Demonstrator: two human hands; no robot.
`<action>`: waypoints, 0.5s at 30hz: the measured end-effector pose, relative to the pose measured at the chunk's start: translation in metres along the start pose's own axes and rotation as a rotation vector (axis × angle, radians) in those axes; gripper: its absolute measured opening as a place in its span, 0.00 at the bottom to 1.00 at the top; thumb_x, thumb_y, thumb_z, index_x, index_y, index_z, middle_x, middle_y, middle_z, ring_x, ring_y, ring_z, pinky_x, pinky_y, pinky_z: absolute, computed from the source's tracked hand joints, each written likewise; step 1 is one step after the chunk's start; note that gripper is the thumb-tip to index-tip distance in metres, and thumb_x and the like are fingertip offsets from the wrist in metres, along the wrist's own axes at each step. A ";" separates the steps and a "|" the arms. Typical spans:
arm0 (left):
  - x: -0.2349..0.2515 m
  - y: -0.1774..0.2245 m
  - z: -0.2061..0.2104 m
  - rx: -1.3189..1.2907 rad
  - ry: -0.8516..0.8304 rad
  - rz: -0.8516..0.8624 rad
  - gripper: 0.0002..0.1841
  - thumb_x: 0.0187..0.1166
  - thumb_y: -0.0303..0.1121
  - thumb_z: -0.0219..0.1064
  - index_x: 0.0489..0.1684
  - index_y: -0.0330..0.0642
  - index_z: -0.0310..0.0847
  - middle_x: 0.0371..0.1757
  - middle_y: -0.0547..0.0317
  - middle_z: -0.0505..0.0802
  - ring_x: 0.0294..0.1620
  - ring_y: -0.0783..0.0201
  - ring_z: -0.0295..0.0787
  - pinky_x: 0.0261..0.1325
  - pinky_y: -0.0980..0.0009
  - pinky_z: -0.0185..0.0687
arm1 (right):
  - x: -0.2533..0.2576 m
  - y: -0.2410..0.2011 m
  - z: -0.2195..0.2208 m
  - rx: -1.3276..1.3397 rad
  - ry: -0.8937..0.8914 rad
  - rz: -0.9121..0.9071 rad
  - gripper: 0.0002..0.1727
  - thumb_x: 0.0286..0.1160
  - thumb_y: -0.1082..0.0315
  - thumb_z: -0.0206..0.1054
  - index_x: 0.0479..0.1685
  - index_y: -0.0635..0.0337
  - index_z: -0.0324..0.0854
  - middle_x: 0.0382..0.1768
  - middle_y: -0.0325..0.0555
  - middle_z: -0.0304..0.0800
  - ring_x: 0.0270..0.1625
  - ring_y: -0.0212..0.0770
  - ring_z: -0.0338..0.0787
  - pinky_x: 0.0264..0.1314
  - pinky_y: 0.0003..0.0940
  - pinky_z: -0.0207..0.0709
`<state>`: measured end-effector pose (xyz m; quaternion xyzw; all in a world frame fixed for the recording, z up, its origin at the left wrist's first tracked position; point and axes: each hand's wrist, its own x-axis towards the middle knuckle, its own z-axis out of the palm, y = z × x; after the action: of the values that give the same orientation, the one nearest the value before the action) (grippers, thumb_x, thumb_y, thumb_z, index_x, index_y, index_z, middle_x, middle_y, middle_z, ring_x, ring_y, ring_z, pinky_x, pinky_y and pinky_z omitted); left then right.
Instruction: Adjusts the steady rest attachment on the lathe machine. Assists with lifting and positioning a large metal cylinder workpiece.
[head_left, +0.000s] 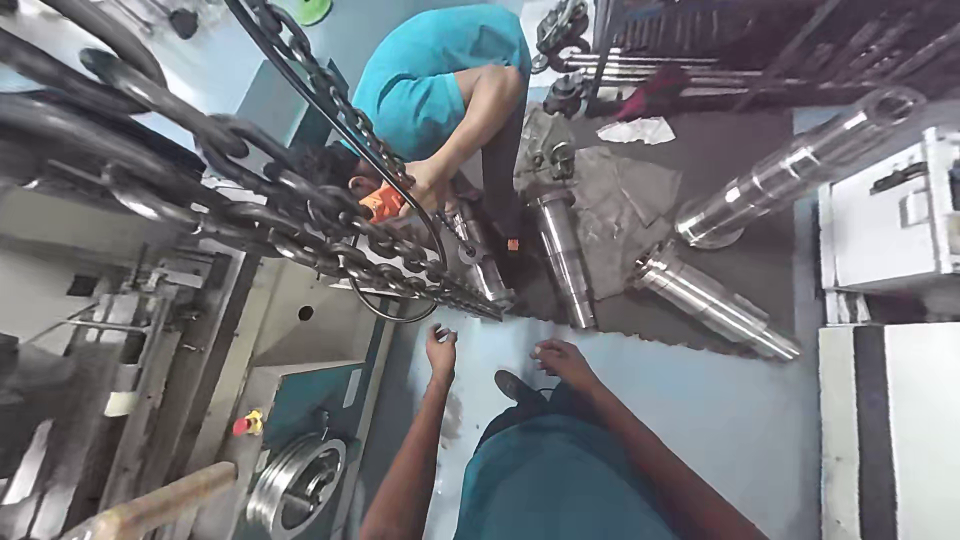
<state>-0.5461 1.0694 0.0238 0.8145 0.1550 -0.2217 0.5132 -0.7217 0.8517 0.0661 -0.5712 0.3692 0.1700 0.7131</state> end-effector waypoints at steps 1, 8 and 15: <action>-0.004 -0.004 0.000 0.006 -0.008 -0.004 0.29 0.82 0.26 0.67 0.82 0.28 0.62 0.68 0.32 0.84 0.56 0.47 0.90 0.53 0.53 0.87 | 0.002 0.004 0.000 0.007 0.007 0.019 0.21 0.88 0.61 0.63 0.68 0.68 0.77 0.58 0.56 0.91 0.51 0.44 0.93 0.54 0.40 0.86; -0.034 -0.026 -0.013 0.105 -0.001 -0.101 0.31 0.84 0.28 0.67 0.84 0.28 0.58 0.64 0.33 0.86 0.50 0.50 0.90 0.48 0.56 0.87 | 0.023 0.045 -0.009 0.177 0.084 0.147 0.20 0.90 0.61 0.60 0.69 0.67 0.77 0.58 0.56 0.90 0.50 0.44 0.93 0.51 0.39 0.85; 0.051 -0.042 0.018 0.423 -0.097 -0.022 0.26 0.84 0.27 0.65 0.80 0.27 0.68 0.75 0.33 0.81 0.73 0.48 0.80 0.76 0.53 0.73 | 0.124 0.161 0.007 0.716 0.311 0.298 0.28 0.92 0.53 0.56 0.79 0.65 0.69 0.70 0.59 0.85 0.66 0.51 0.87 0.63 0.49 0.80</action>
<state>-0.5266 1.0720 -0.0421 0.8908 0.0891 -0.2939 0.3350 -0.7433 0.8824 -0.1339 -0.2465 0.5869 0.0438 0.7700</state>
